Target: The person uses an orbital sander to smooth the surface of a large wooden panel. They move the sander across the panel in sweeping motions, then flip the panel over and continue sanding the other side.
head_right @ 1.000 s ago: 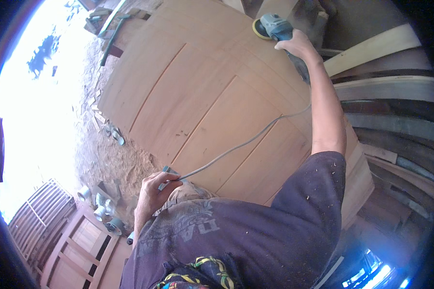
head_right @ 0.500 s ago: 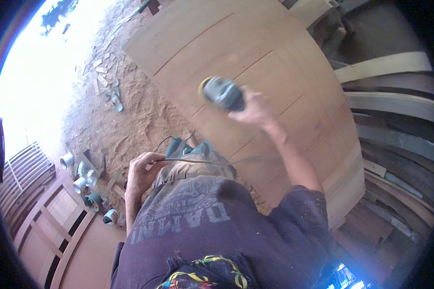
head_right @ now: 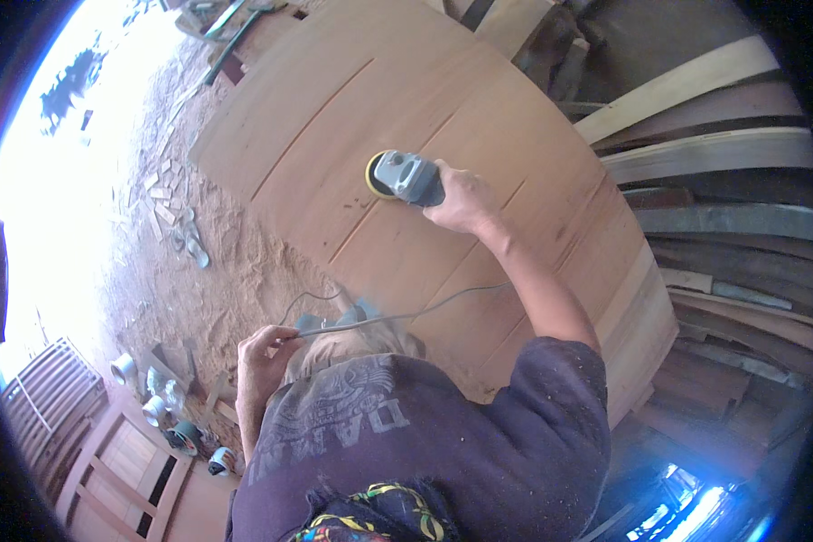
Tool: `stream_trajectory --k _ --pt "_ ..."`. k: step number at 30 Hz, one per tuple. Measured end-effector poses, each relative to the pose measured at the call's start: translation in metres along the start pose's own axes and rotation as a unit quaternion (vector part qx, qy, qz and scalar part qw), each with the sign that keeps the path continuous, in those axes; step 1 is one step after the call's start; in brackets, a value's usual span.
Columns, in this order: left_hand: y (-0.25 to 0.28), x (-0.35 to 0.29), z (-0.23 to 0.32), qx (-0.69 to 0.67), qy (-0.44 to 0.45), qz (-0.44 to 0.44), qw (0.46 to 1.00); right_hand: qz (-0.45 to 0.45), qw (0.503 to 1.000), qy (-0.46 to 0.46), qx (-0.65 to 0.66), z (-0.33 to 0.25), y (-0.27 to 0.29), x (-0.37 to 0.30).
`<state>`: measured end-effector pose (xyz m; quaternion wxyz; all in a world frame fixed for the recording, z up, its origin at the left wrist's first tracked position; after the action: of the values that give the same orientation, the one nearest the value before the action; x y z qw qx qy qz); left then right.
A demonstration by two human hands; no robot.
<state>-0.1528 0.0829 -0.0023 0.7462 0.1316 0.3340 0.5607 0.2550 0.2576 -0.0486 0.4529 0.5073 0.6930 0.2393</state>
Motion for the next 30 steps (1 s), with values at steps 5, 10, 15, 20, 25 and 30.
stream_trajectory --k 5,10,15,20,25,30 --pt "-0.007 0.043 0.042 0.018 -0.039 -0.036 0.998 0.052 0.998 -0.011 0.03 0.061 0.036 0.038" --pt "-0.019 0.077 0.072 0.027 -0.06 -0.075 0.995 0.058 0.993 -0.073 0.065 0.096 0.089 0.067" --pt "-0.033 0.102 0.087 0.03 -0.067 -0.104 0.992 0.076 0.992 -0.09 0.053 0.15 0.128 0.11" --pt "-0.041 0.12 0.094 0.043 -0.064 -0.128 0.989 0.097 0.987 -0.105 0.075 0.2 0.166 0.139" --pt "-0.046 0.126 0.102 0.046 -0.077 -0.133 0.987 0.113 0.983 -0.098 0.103 0.229 0.196 0.155" --pt "-0.01 0.102 0.056 0.074 0.039 -0.146 0.986 0.184 0.918 -0.125 0.328 0.207 0.16 0.095"
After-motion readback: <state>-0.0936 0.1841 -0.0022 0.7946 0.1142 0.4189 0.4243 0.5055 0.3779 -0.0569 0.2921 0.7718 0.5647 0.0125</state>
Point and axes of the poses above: each hand's wrist, its own x-axis towards the middle knuckle, its own y-axis out of the back of the hand, z = x × y, the point moved 2 cm from there along x, towards the middle knuckle, and after that the axes turned 4 degrees about x, right-handed, at the moved point
